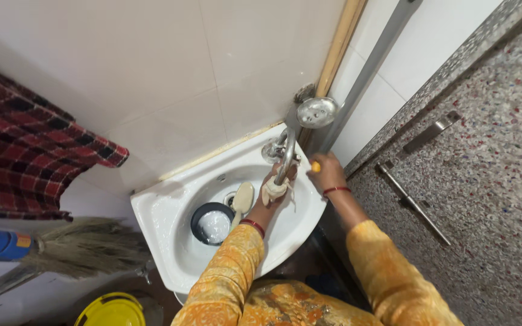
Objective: The person scrubs a white wall-mounted sink with a brush and rinses it with water from the tap. They also rinse a small black bowl and an orange cup under the running water.
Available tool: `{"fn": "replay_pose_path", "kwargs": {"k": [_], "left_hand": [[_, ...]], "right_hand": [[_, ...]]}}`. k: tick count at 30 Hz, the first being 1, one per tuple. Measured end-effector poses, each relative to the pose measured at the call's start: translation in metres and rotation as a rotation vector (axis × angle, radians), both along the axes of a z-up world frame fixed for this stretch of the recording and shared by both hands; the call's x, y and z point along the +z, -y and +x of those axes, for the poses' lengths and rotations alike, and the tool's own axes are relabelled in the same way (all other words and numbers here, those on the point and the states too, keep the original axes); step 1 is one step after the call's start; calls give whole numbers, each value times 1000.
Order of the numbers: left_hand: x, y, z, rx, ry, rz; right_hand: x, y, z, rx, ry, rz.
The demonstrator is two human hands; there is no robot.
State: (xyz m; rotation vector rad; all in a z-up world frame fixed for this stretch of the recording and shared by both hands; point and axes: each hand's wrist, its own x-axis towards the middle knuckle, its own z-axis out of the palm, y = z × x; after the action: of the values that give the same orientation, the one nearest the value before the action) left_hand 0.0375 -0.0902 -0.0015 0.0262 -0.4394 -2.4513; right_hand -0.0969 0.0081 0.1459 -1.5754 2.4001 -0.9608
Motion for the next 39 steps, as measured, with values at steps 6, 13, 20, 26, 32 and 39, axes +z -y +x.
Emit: {"fn": "replay_pose_path", "kwargs": {"k": [6, 13, 20, 26, 32, 39], "left_hand": [[-21, -3, 31, 67, 525, -221], [9, -44, 74, 597, 1135, -836], [28, -47, 76, 368, 519, 386], [-33, -33, 72, 500, 457, 455], [-16, -32, 64, 377, 571, 429], [-9, -44, 28, 258, 464, 422]], "right_hand": [[73, 24, -12, 60, -152, -359], [57, 41, 34, 38, -22, -572], [-71, 16, 137, -24, 2042, -299], [-122, 27, 137, -3, 2262, -379], [-124, 28, 118, -14, 2331, -417], [32, 111, -35, 292, 2100, -591]]}}
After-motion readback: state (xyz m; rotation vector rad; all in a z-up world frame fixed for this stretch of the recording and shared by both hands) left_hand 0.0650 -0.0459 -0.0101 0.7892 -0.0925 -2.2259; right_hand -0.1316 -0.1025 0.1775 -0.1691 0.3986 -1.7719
